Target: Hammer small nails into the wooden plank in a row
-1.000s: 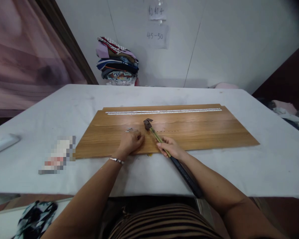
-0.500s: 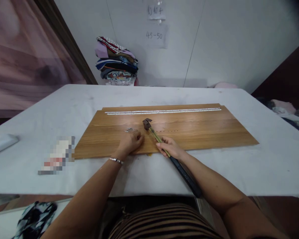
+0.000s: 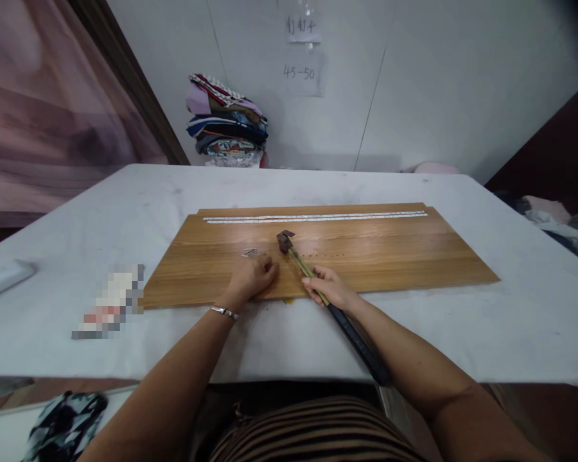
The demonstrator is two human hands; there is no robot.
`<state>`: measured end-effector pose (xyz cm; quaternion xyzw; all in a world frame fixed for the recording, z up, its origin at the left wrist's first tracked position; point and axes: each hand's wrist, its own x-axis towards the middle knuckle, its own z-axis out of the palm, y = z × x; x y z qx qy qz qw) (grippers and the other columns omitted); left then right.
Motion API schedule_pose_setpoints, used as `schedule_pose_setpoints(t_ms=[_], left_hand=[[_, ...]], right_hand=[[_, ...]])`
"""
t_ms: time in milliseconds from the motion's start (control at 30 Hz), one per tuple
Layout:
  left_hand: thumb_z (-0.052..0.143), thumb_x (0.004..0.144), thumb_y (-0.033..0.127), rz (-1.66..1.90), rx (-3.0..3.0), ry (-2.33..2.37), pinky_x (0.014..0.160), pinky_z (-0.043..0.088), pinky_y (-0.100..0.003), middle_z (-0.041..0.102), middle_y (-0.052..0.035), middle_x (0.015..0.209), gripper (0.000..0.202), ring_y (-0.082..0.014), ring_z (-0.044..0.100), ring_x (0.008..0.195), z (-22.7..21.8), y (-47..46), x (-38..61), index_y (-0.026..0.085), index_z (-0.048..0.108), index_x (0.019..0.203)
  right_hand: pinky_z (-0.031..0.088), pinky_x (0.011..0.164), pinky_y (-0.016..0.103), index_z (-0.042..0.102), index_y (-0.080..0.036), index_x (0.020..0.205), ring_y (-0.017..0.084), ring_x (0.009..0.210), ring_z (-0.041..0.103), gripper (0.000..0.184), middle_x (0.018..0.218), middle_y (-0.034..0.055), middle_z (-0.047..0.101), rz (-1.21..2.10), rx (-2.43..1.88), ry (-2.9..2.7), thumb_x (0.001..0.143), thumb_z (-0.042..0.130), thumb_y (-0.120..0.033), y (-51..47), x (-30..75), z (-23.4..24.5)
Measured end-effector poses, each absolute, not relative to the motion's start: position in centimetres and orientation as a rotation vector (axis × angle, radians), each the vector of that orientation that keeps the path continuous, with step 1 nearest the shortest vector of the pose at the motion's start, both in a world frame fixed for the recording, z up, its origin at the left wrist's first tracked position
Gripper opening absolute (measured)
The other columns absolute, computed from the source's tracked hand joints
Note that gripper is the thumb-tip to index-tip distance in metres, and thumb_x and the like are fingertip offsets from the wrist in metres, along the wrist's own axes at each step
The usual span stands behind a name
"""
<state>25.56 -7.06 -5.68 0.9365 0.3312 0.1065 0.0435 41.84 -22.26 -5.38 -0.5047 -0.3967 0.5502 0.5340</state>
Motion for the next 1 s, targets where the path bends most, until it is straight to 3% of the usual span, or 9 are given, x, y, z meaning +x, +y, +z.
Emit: schedule_pose_setpoints(t_ms=[600, 800, 1000], left_hand=[[0.040, 0.086, 0.040, 0.350, 2.857, 1.027, 0.056, 0.027, -0.028, 0.061, -0.0044, 0.073, 0.036, -0.0145, 0.051, 0.063, -5.72, -7.15, 25.59, 0.017, 0.058, 0.064], [0.041, 0.086, 0.038, 0.369, 2.897, 1.005, 0.057, 0.027, -0.029, 0.062, -0.0042, 0.071, 0.035, -0.0149, 0.051, 0.063, -5.69, -7.31, 25.57, 0.018, 0.059, 0.064], [0.041, 0.086, 0.037, 0.366, 2.874, 1.023, 0.058, 0.030, -0.029, 0.064, -0.0061, 0.074, 0.035, -0.0158, 0.053, 0.065, -5.86, -7.45, 25.57, 0.017, 0.062, 0.067]], right_hand=[[0.028, 0.031, 0.018, 0.050, -0.017, 0.091, 0.005, 0.031, 0.036, 0.024, 0.046, -0.0106, 0.046, 1.314, -1.207, -0.964, 0.076, 0.057, -0.034, -22.31, 41.79, -5.49], [0.028, 0.033, 0.017, 0.047, -0.018, 0.077, 0.005, 0.032, 0.036, 0.019, 0.045, -0.0097, 0.045, 1.285, -1.267, -0.981, 0.076, 0.057, -0.035, -22.53, 41.79, -5.18], [0.027, 0.033, 0.017, 0.049, -0.018, 0.083, 0.005, 0.031, 0.035, 0.022, 0.046, -0.0094, 0.047, 1.297, -1.285, -0.997, 0.077, 0.057, -0.038, -22.62, 41.77, -5.21]])
